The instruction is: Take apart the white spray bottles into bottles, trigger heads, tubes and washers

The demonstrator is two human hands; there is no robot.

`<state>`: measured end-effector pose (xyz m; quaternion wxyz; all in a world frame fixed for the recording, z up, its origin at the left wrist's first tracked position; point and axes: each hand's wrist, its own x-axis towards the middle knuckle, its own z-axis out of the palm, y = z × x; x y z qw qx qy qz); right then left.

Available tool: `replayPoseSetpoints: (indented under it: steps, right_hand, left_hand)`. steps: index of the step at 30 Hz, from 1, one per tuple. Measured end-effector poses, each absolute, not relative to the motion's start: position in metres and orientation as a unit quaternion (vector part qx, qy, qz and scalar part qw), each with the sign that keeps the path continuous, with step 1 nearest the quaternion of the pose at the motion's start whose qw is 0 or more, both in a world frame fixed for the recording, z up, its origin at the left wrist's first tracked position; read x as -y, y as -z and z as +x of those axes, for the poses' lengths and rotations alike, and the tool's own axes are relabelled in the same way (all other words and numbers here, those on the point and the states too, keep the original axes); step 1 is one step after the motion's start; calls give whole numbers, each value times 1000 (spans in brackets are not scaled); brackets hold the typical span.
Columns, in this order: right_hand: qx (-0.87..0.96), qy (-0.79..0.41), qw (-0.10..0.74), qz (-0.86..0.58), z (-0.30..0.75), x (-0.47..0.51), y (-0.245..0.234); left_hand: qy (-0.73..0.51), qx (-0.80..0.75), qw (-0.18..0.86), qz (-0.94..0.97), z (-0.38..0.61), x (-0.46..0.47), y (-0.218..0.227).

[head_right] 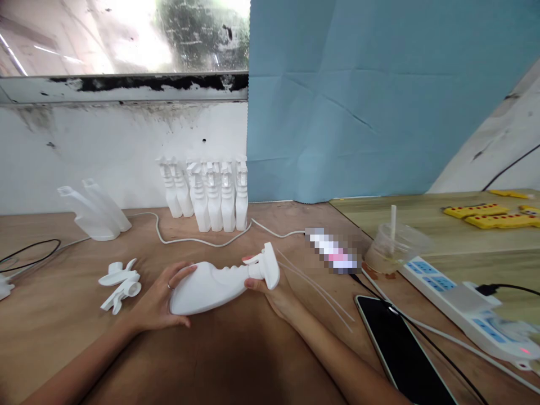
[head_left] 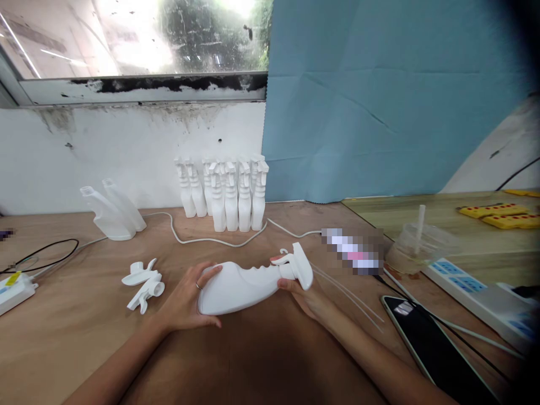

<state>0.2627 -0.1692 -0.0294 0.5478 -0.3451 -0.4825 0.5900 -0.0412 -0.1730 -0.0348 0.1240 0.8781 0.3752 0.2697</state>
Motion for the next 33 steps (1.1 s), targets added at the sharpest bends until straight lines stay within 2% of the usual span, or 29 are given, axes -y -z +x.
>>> replayPoseSetpoints:
  steps: [2,5,9,12,14,17,19,23,25,28,30,33]
  right_hand:
    - [462,-610,548,-338,264,172,25]
    - [443,-655,525,-315,267,174,21]
    - [452,-712,460,-278,267,177,18]
    - [473,-731,419,-257,263,180,16]
    - [480,-733,411,-252,261,180,17]
    - [504,-694,432,-279,260,174,23]
    - [549,-611,458,-340,262,167,29]
    - [684,-285,473,-477,270,155,40]
    - [732,-150,438,-499,274,153,43]
    - [760,-56,373,-529,278,152,47]
    - [768,-32,329,-548,280,152,49]
    - [780,-22,278,-561,280,152,53]
  left_hand:
    - [-308,-355,234,851,-37,176,32]
    - [-339,-351,465,739,-25,184,25]
    - [-215,-303,721,585,-7,197,22]
    - [-144,-252,800,525,-5,204,27]
    - [-177,-256,805,506,-11,203,29]
    - [-321,-294,740,513,-26,189,26]
    - [-423,-334,644,543,-36,171,18]
    - [-548,-478,365,581,-47,130,-4]
    - [-552,-552,214,588,-51,110,-9]
    - [-493,-642,37,586,-58,83,-9]
    - [-465,-672,-12,576,-59,66,-4]
    - [-453,-682,-14,574,-52,42,6]
